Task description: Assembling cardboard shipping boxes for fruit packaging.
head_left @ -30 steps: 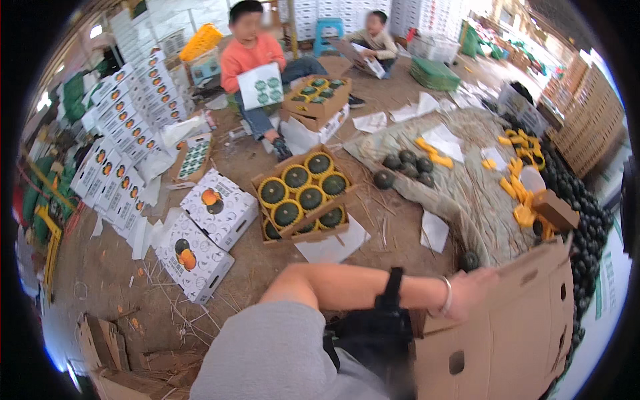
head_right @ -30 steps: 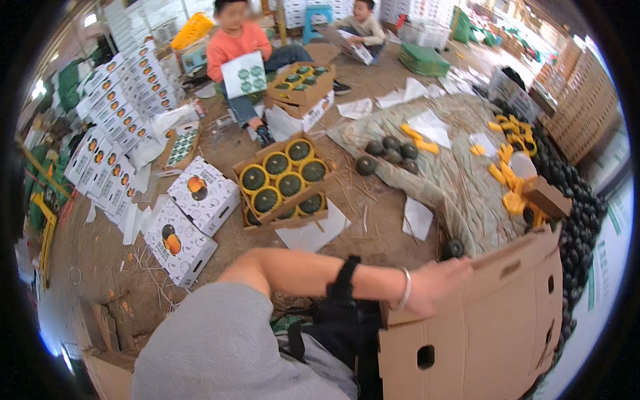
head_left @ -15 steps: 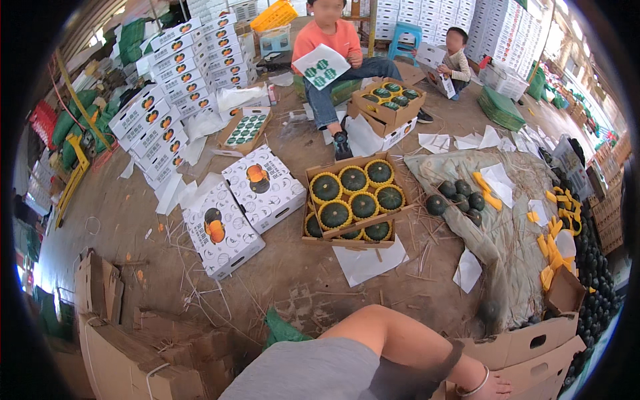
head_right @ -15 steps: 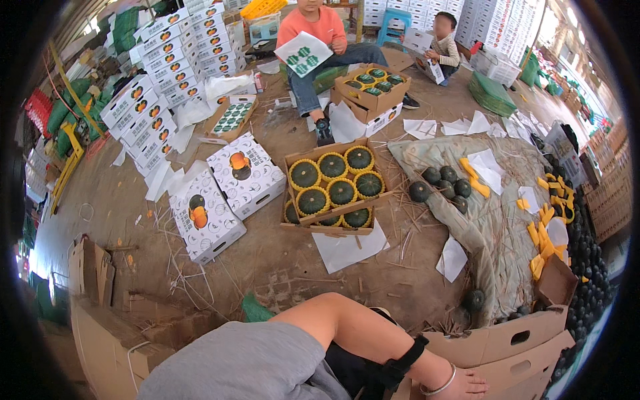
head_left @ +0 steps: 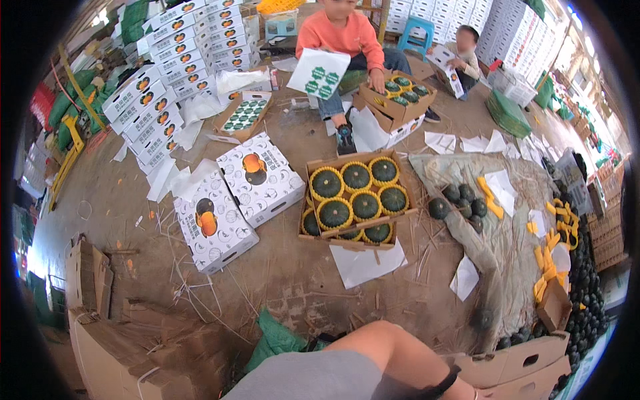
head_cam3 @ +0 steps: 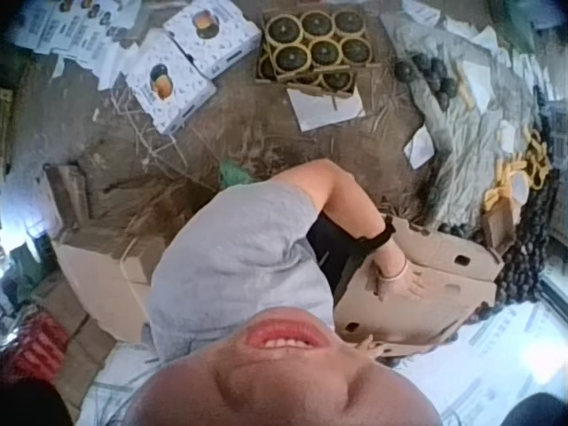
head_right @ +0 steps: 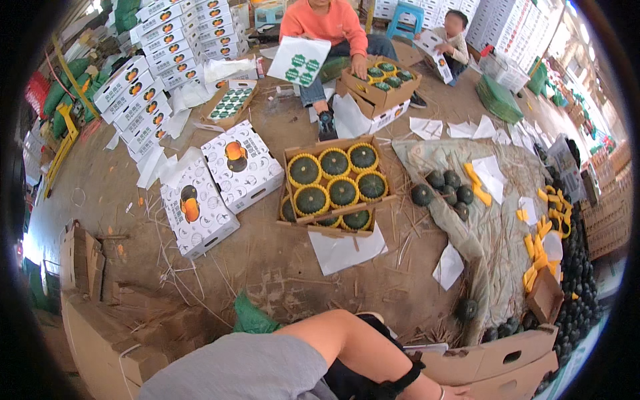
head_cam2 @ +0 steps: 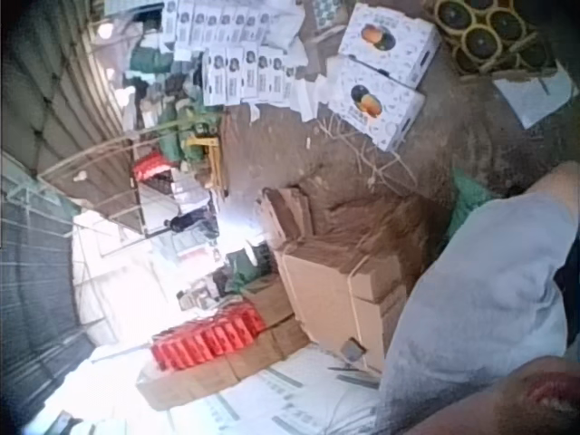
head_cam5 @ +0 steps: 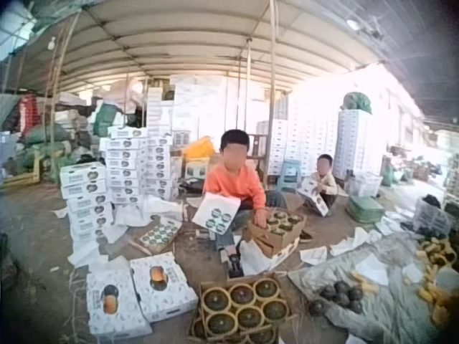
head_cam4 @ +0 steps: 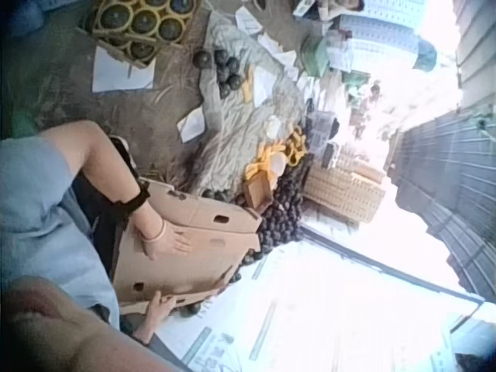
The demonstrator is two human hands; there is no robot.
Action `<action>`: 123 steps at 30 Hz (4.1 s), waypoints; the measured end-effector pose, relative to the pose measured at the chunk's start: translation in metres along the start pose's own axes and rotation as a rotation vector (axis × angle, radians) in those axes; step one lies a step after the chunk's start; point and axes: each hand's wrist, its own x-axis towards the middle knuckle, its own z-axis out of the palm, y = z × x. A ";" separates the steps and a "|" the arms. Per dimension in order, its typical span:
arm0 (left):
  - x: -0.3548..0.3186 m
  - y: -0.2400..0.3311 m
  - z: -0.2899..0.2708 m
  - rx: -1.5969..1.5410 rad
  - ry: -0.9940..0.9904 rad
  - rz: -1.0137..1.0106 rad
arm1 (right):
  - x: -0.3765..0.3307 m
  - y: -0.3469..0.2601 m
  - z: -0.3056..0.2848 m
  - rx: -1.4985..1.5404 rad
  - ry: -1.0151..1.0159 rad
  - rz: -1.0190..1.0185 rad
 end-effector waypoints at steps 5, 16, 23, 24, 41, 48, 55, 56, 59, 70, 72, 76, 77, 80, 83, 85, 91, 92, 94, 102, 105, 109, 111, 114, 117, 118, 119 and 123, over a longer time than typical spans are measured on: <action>0.002 -0.011 0.026 0.081 -0.034 0.052 | 0.014 -0.016 -0.001 -0.048 -0.096 0.026; 0.061 -0.028 -0.066 0.073 -0.564 0.277 | -0.006 0.015 -0.029 0.071 -0.143 -0.280; 0.082 -0.073 -0.084 0.192 -0.538 0.386 | -0.056 0.058 -0.047 0.140 -0.005 -0.171; 0.085 -0.085 -0.082 0.035 -0.435 0.290 | -0.061 0.051 -0.050 0.122 0.015 -0.183; -0.082 0.049 -0.157 -0.749 0.086 -0.242 | -0.125 -0.026 0.035 1.090 0.564 -0.132; -0.006 0.085 -0.143 0.194 -0.185 -0.155 | -0.076 -0.059 -0.016 0.326 0.643 0.030; 0.014 0.064 -0.130 0.156 -1.306 0.066 | -0.041 -0.064 -0.014 0.223 -0.403 -0.522; 0.005 0.065 -0.136 0.035 -1.177 0.044 | -0.041 -0.067 -0.021 0.223 -0.428 -0.520; 0.019 0.072 -0.152 -0.696 -0.249 0.194 | -0.040 -0.023 -0.045 0.477 -0.123 -0.371; 0.013 -0.026 -0.170 -1.224 0.018 -0.959 | -0.090 -0.031 -0.020 0.518 -0.108 -0.358; -0.001 -0.027 -0.174 -1.183 0.067 -0.941 | -0.079 -0.052 -0.053 0.791 -0.083 -0.443; -0.011 -0.045 -0.160 -1.247 0.057 -0.871 | -0.012 0.008 -0.008 1.282 0.614 -0.051; -0.007 -0.047 -0.152 -1.282 0.027 -0.819 | 0.007 0.031 0.016 1.746 0.574 -0.054; -0.009 -0.052 -0.123 -1.210 -0.015 -0.705 | 0.030 0.006 0.035 1.760 0.431 0.009; -0.022 -0.054 -0.111 -1.223 0.012 -0.775 | 0.028 -0.013 0.025 1.454 0.343 0.009; -0.045 -0.070 -0.093 -0.909 0.139 -0.636 | 0.027 -0.024 0.016 1.251 0.323 -0.021; -0.051 -0.049 -0.108 -1.113 0.274 -0.753 | 0.034 -0.034 0.002 0.915 0.253 -0.054; -0.053 -0.054 -0.106 -1.112 0.287 -0.755 | 0.037 -0.035 0.001 0.891 0.240 -0.064; -0.055 -0.060 -0.103 -1.144 0.282 -0.694 | 0.039 -0.033 0.001 0.853 0.216 -0.068; -0.044 -0.048 -0.115 -1.341 0.172 -0.570 | 0.031 0.015 -0.026 0.750 0.053 -0.092; -0.028 -0.037 -0.139 -1.404 -0.067 -0.837 | 0.035 0.055 -0.044 0.793 -0.186 -0.159; 0.007 -0.056 -0.163 -0.845 -0.614 -0.296 | 0.046 0.038 -0.065 0.773 -0.650 -0.256; 0.026 -0.007 -0.176 0.016 -0.828 -0.141 | 0.035 -0.025 -0.068 0.260 -0.330 -0.554; 0.026 -0.011 -0.119 0.463 -0.539 0.189 | 0.042 -0.045 -0.033 -0.160 0.016 -0.407; 0.039 -0.006 -0.123 0.527 -0.703 0.064 | 0.052 -0.041 -0.028 -0.208 0.091 -0.415; 0.036 -0.009 -0.116 0.562 -0.655 0.094 | 0.052 -0.041 -0.025 -0.183 0.178 -0.454; 0.035 -0.010 -0.118 0.565 -0.654 0.096 | 0.052 -0.041 -0.025 -0.183 0.181 -0.453; 0.033 -0.005 -0.127 0.552 -0.656 0.068 | 0.048 -0.046 -0.027 -0.133 0.247 -0.482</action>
